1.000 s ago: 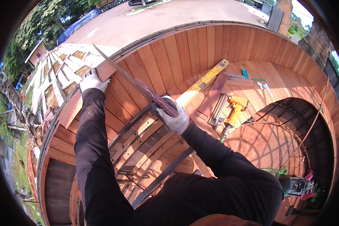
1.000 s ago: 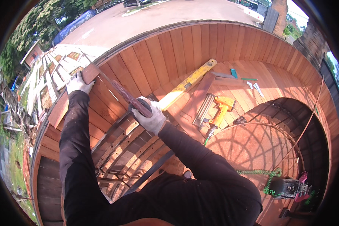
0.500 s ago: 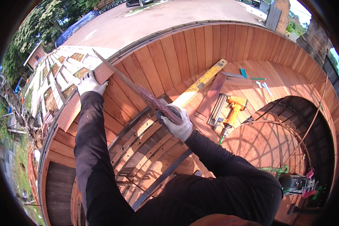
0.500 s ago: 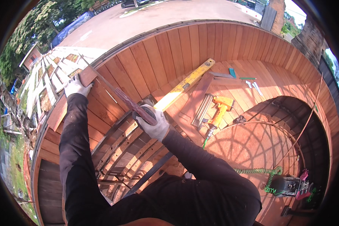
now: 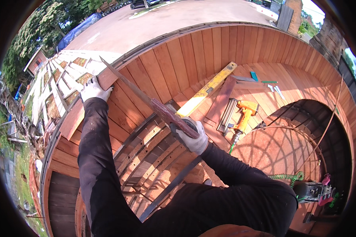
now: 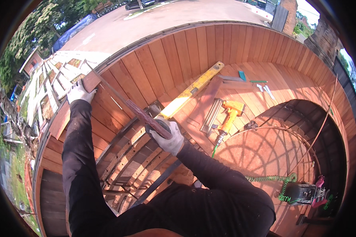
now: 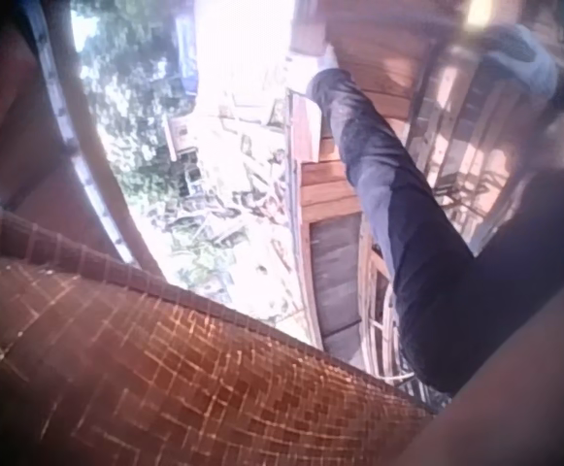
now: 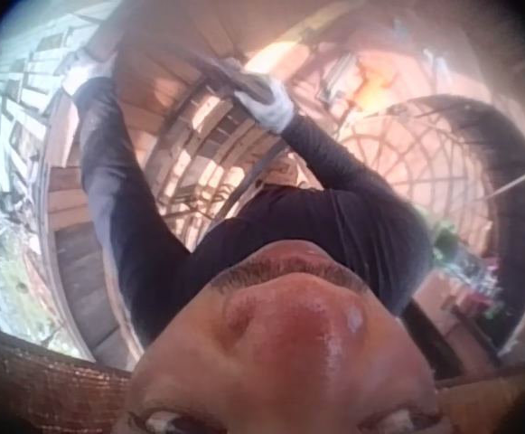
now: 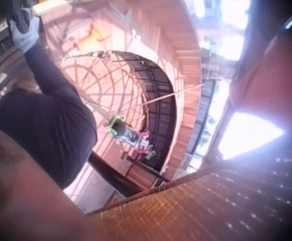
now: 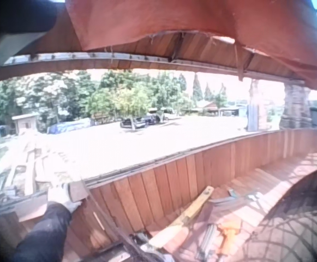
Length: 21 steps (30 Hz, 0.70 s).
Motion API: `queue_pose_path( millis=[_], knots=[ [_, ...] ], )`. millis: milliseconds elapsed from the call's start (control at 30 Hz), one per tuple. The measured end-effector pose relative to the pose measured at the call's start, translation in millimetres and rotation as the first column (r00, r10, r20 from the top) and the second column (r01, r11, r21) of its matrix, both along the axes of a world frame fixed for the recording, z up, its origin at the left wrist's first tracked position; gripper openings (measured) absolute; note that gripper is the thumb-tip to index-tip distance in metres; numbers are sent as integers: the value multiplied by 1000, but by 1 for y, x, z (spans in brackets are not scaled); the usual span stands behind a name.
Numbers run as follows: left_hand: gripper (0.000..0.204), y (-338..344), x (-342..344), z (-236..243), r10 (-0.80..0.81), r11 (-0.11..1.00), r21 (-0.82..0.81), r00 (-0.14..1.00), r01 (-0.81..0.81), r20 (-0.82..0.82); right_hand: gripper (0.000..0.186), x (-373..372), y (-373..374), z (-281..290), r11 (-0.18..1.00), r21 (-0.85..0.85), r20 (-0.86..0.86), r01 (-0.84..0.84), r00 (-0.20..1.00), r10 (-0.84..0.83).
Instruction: The person installs wooden siding on a curved roof structure. They use a hand saw to trim a plank to fit the curve, then use a nail gun to fasten it. They also use a level to check alignment and a hammer to adjust the fit.
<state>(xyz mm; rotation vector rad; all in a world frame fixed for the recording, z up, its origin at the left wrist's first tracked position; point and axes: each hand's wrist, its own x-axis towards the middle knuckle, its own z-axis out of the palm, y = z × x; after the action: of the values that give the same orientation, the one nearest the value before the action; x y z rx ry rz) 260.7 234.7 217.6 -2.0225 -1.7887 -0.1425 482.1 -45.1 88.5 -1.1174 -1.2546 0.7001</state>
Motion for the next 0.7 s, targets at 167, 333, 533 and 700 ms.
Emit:
queue_pose_path(
  millis=[167, 333, 533, 700],
  knots=[
    [92, -4, 9, 7, 3, 1000, -23, 1000, -3, 16, 26, -11, 26, 14, 982, 100, -15, 157, 988, -156],
    [94, -2, 8, 6, 6, 1000, -4, 1000, -6, 15, 31, -14, 38, 16, 991, 86, 45, 103, 993, -107],
    [84, -4, 0, 6, -17, 1000, -22, 999, 18, 49, 39, 0, -1, -24, 990, 48, 147, 130, 980, -135],
    [85, -2, 3, 6, -76, 997, -6, 994, 76, 84, 27, -13, 55, 8, 970, 165, 71, 179, 979, -193]
  ],
)
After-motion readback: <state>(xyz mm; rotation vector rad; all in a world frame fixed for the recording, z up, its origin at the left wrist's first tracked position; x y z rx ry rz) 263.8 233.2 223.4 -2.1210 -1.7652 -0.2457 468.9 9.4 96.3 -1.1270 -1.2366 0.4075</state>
